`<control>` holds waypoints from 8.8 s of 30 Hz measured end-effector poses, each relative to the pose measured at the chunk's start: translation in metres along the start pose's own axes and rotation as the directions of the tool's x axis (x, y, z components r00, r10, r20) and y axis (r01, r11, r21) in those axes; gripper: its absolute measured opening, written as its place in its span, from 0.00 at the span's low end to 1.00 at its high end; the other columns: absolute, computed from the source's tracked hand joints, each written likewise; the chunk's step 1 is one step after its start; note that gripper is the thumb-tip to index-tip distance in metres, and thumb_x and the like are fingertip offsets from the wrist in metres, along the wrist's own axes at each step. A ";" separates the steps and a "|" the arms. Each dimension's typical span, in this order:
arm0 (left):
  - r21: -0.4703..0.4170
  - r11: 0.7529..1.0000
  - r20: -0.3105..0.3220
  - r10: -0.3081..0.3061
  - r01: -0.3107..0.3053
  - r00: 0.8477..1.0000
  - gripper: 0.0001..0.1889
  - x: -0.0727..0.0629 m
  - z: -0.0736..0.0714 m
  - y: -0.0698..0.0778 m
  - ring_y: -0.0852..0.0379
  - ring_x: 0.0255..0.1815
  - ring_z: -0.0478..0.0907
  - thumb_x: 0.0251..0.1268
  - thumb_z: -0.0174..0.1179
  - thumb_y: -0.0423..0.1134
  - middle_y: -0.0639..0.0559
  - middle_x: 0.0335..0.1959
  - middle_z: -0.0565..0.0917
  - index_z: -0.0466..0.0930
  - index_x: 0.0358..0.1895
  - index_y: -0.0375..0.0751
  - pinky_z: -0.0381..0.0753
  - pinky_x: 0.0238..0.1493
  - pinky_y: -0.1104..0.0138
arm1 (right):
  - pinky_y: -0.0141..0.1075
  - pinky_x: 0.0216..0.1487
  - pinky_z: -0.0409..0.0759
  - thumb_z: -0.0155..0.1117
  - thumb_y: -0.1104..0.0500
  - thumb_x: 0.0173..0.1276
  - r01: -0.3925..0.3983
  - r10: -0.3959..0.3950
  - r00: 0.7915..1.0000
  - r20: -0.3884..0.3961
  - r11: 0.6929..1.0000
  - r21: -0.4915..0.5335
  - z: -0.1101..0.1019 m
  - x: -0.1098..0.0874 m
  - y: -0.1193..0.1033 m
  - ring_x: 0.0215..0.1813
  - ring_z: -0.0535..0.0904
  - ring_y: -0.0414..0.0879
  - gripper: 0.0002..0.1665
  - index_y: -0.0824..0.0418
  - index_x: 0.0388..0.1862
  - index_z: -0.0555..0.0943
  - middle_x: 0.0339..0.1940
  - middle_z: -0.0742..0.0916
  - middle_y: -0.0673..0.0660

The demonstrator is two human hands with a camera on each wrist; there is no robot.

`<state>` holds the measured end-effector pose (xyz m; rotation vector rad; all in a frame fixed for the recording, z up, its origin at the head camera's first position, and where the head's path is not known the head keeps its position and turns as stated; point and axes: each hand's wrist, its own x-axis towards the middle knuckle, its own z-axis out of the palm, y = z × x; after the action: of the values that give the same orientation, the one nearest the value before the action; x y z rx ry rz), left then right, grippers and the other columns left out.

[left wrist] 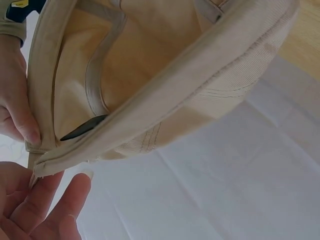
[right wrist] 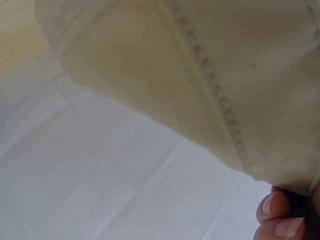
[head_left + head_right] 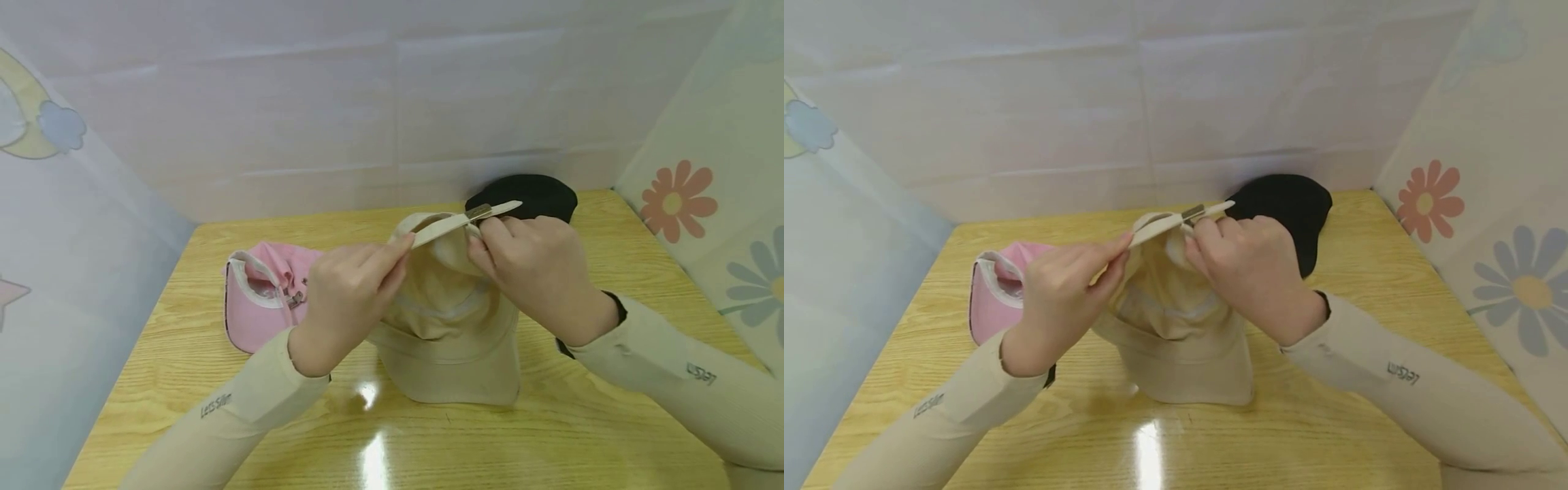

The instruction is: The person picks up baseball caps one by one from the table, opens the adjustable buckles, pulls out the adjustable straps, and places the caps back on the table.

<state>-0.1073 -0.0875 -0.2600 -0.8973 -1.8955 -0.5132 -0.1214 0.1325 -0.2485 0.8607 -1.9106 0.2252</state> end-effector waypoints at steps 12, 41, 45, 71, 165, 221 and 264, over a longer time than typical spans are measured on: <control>0.022 1.000 0.003 0.003 -0.003 1.000 0.08 -0.002 -0.004 -0.001 0.54 0.13 0.75 0.56 0.64 0.26 0.49 0.18 0.82 0.87 0.38 0.34 0.72 0.13 0.65 | 0.36 0.12 0.47 0.42 0.59 0.77 -0.031 0.031 1.000 -0.002 0.999 0.017 0.000 -0.001 0.001 0.09 0.48 0.44 0.26 0.60 0.15 0.59 0.07 0.59 0.52; 0.033 0.999 -0.024 -0.040 0.041 0.999 0.06 -0.002 -0.011 -0.008 0.56 0.12 0.75 0.54 0.66 0.25 0.47 0.19 0.83 0.87 0.37 0.31 0.70 0.11 0.68 | 0.36 0.13 0.46 0.39 0.55 0.79 -0.097 0.097 0.995 0.028 0.995 0.009 -0.002 -0.004 0.012 0.09 0.47 0.43 0.27 0.59 0.15 0.57 0.09 0.58 0.51; 0.007 0.993 -0.019 -0.117 0.117 0.993 0.07 -0.001 -0.017 -0.012 0.58 0.10 0.71 0.56 0.64 0.24 0.44 0.20 0.83 0.86 0.38 0.28 0.62 0.09 0.69 | 0.36 0.13 0.46 0.39 0.55 0.78 -0.115 0.114 0.993 0.040 0.993 0.006 -0.003 -0.006 0.016 0.09 0.47 0.43 0.28 0.59 0.14 0.57 0.09 0.57 0.51; -0.787 -0.179 0.484 -0.772 0.590 0.412 0.07 0.041 -0.034 -0.026 0.59 0.24 0.84 0.75 0.48 0.30 0.51 0.26 0.82 0.69 0.34 0.39 0.82 0.26 0.70 | 0.34 0.11 0.49 0.36 0.45 0.82 -0.171 0.167 0.972 0.164 0.985 0.009 -0.001 -0.038 0.020 0.10 0.50 0.41 0.31 0.61 0.18 0.61 0.11 0.61 0.50; -0.154 0.988 0.417 0.038 0.030 0.908 0.22 -0.009 0.008 -0.028 0.41 0.71 0.61 0.65 0.62 0.32 0.39 0.66 0.72 0.75 0.62 0.34 0.52 0.68 0.39 | 0.32 0.18 0.67 0.50 0.71 0.74 -0.753 0.417 0.630 0.655 0.532 0.387 0.024 -0.099 -0.019 0.19 0.66 0.35 0.04 0.70 0.41 0.74 0.19 0.75 0.49; -0.169 0.586 0.373 -0.706 0.793 0.602 0.24 -0.133 -0.034 0.008 0.35 0.71 0.58 0.66 0.59 0.29 0.36 0.66 0.71 0.69 0.65 0.29 0.53 0.65 0.34 | 0.35 0.14 0.69 0.44 0.66 0.79 -0.920 0.485 0.383 0.786 0.274 0.279 0.090 -0.111 0.016 0.08 0.69 0.43 0.10 0.72 0.39 0.68 0.09 0.73 0.55; -0.155 0.564 0.377 -0.725 0.811 0.577 0.21 -0.142 -0.040 0.015 0.34 0.69 0.61 0.65 0.60 0.29 0.37 0.63 0.74 0.73 0.61 0.29 0.56 0.62 0.33 | 0.53 0.50 0.73 0.57 0.69 0.70 -0.812 0.537 0.499 0.680 0.565 0.150 0.099 -0.144 0.052 0.47 0.75 0.64 0.14 0.76 0.51 0.76 0.46 0.81 0.71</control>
<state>-0.0322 -0.1569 -0.3668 -0.2372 -2.4863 -1.3233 -0.1884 0.1889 -0.4089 0.3637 -2.8002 1.0785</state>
